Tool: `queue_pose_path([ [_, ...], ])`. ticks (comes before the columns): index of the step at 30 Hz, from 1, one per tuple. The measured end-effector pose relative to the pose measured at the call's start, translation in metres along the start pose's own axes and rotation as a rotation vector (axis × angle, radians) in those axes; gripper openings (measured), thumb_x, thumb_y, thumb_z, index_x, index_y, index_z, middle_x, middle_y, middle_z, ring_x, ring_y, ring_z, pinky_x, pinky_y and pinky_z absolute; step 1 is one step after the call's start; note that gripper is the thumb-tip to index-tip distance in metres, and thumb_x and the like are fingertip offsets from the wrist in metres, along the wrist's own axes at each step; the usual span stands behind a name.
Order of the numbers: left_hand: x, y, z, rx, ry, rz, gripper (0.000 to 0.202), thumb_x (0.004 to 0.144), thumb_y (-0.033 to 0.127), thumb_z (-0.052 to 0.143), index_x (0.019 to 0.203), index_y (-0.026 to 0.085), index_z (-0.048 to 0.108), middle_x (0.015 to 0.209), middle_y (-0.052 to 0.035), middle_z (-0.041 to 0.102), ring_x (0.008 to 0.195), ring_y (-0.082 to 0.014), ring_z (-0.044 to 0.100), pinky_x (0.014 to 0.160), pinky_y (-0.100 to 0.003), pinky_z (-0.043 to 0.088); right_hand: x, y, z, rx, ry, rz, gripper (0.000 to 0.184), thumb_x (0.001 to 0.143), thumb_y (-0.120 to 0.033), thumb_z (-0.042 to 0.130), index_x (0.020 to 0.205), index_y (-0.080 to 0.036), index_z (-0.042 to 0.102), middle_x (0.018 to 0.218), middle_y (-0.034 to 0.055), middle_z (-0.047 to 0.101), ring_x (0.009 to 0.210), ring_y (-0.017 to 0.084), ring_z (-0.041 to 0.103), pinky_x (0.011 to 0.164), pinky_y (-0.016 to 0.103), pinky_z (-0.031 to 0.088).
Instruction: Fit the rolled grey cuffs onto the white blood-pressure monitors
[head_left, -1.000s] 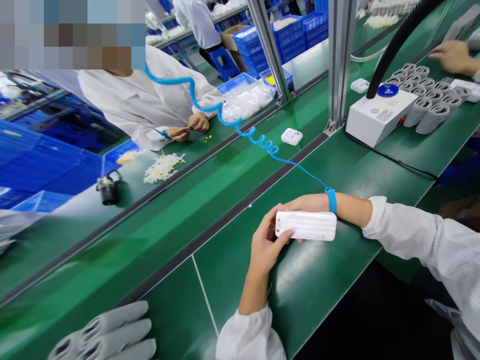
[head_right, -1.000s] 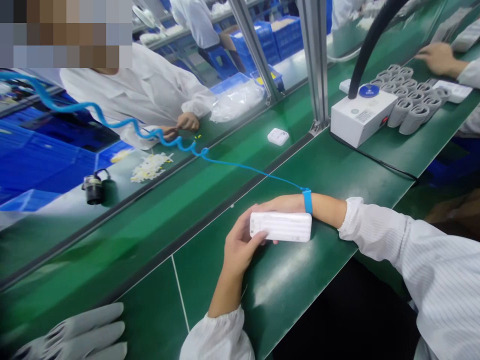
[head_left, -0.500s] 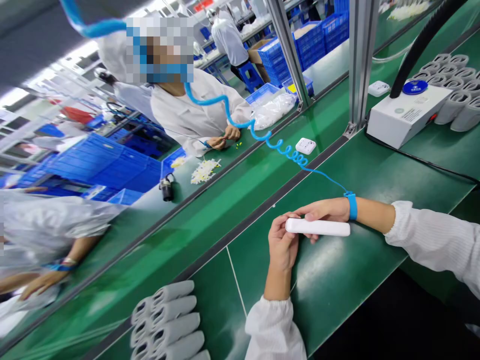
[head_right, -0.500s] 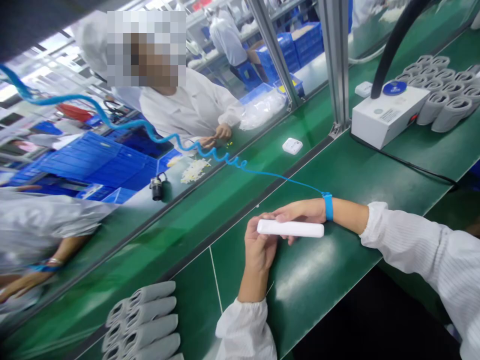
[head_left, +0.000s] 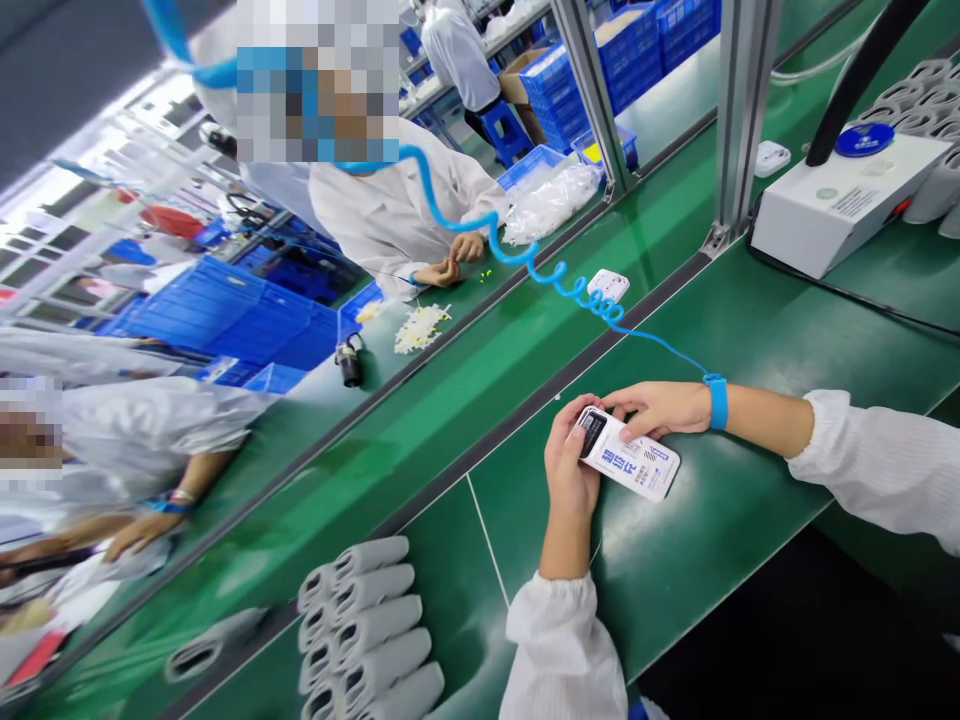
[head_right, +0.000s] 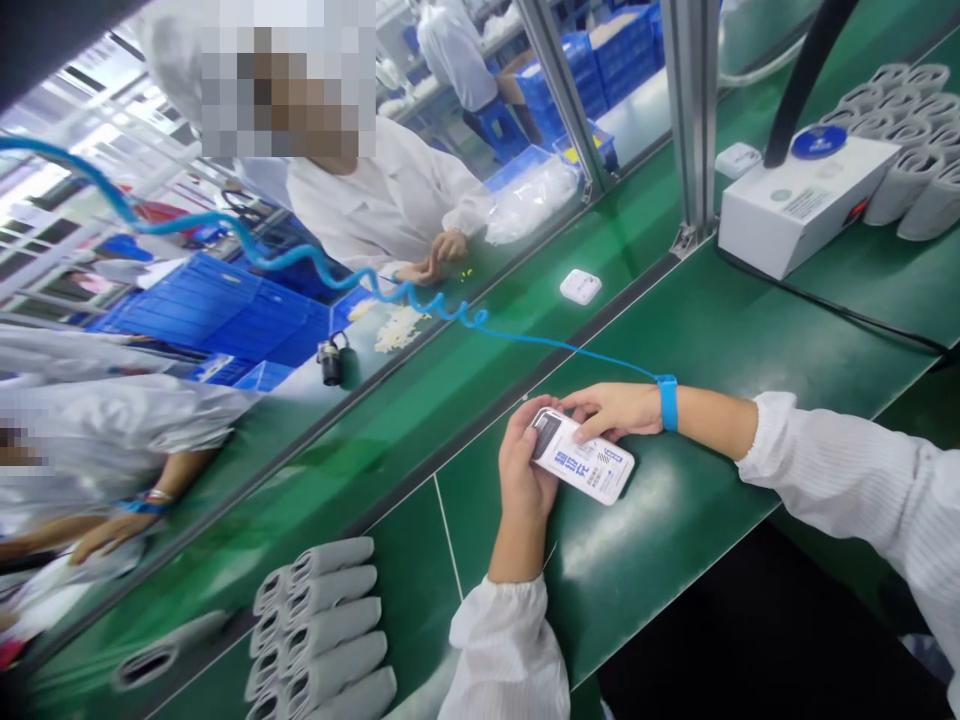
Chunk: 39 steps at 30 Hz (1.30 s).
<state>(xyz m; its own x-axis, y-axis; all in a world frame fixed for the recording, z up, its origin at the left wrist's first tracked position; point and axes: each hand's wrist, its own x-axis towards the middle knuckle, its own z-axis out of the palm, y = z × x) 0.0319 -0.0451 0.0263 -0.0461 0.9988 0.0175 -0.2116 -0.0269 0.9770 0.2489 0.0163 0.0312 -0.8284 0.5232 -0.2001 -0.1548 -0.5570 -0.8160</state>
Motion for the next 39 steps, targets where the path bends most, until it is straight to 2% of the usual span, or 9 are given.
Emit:
queue_pose_path([
  [7,0.0,0.001,0.006,-0.086,0.001,0.004,0.039,0.093,0.051,0.086,0.121,0.025,0.081,0.128,-0.008,0.08,0.115,-0.023,0.077,0.101,-0.034,0.064,-0.001,-0.003,0.003,0.024,0.013,0.014,0.06,0.085,-0.017,0.094,0.14,-0.018,0.069,0.114,0.0046,0.077,0.101,0.019,0.08,0.084,0.03,0.068],
  [13,0.0,0.001,0.006,-0.076,0.044,-0.024,0.045,0.085,0.05,0.097,0.12,0.026,0.082,0.13,-0.0096,0.08,0.121,-0.0282,0.078,0.103,-0.038,0.065,-0.005,-0.01,0.006,0.027,0.051,0.074,0.062,0.086,-0.018,0.095,0.142,-0.018,0.068,0.116,0.0047,0.078,0.107,0.019,0.08,0.095,0.032,0.068],
  [18,0.0,0.001,0.005,-0.07,-0.007,-0.02,0.05,0.081,0.045,0.102,0.123,0.028,0.081,0.129,-0.0082,0.08,0.117,-0.0255,0.078,0.101,-0.035,0.065,-0.007,-0.013,0.008,0.032,0.062,0.075,0.063,0.086,-0.018,0.095,0.143,-0.019,0.069,0.119,0.0066,0.08,0.112,0.022,0.08,0.103,0.038,0.067],
  [27,0.0,0.001,0.006,-0.073,-0.01,-0.022,0.037,0.094,0.051,0.09,0.118,0.025,0.081,0.13,-0.0097,0.078,0.119,-0.0254,0.075,0.106,-0.038,0.062,-0.008,-0.015,0.01,0.032,0.089,0.088,0.057,0.085,-0.014,0.093,0.138,-0.018,0.071,0.12,0.0069,0.081,0.113,0.022,0.08,0.103,0.039,0.068],
  [34,0.001,0.0,0.007,-0.085,-0.005,-0.004,0.036,0.097,0.055,0.085,0.116,0.024,0.08,0.131,-0.0095,0.078,0.122,-0.026,0.074,0.109,-0.04,0.061,-0.008,-0.015,0.009,0.027,0.086,0.083,0.06,0.084,-0.015,0.094,0.139,-0.018,0.07,0.121,0.0076,0.081,0.114,0.023,0.08,0.105,0.041,0.068],
  [39,0.002,0.001,0.009,-0.095,0.022,0.011,0.036,0.097,0.055,0.083,0.114,0.023,0.081,0.127,-0.0108,0.079,0.117,-0.0271,0.076,0.104,-0.041,0.064,-0.006,-0.014,0.009,0.028,0.092,0.086,0.058,0.085,-0.014,0.093,0.138,-0.018,0.07,0.119,0.007,0.081,0.111,0.021,0.08,0.102,0.039,0.069],
])
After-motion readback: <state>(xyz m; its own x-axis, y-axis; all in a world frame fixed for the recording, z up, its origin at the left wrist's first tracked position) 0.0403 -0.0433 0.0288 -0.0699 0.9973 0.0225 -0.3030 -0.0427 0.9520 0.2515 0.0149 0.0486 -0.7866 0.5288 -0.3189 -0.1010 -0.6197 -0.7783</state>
